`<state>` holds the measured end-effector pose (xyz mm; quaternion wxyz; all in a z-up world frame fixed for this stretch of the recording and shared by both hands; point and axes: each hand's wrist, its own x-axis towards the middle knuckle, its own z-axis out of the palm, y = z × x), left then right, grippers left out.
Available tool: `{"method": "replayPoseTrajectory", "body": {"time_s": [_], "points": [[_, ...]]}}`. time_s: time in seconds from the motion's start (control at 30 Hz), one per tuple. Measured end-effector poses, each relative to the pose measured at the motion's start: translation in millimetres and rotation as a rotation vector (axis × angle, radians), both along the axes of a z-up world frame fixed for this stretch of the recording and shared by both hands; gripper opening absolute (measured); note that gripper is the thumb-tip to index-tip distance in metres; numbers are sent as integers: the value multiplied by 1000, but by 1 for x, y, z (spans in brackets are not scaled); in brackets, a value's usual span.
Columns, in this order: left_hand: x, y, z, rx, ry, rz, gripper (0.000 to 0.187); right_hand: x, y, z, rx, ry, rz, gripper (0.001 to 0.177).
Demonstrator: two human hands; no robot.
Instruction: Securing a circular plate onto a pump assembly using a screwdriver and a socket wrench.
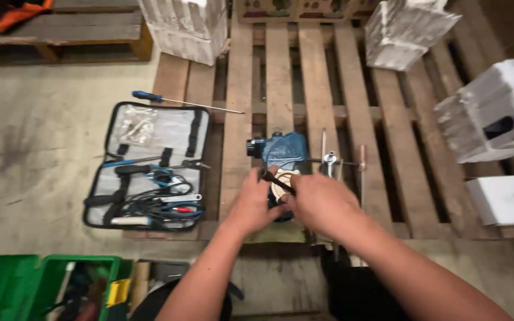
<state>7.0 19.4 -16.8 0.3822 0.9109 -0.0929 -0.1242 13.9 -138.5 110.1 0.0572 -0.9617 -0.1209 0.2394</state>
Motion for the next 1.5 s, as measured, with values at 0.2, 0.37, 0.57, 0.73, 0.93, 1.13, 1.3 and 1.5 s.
{"method": "replayPoseTrajectory", "body": {"time_s": [0.2,0.37,0.57,0.73,0.93,1.13,1.3,1.5], "points": [[-8,0,29,16,32,-19,97,3,-33,51,49,-125,-24,29],[0,2,18,68,21,-56,96,25,-80,8,-43,-355,291,10],[1,4,33,76,36,-69,92,36,-102,-24,12,-460,525,15],[1,5,36,61,77,-74,92,46,-104,-37,82,-476,612,16],[4,5,33,78,93,-96,89,47,-92,-37,-28,-467,809,16],[4,2,23,63,71,-70,90,29,-54,-31,-316,-68,25,31],[3,2,23,48,76,-51,90,14,-26,13,-119,-16,-111,27],[3,-4,5,-47,80,25,98,44,-28,21,-17,-172,18,29]]}}
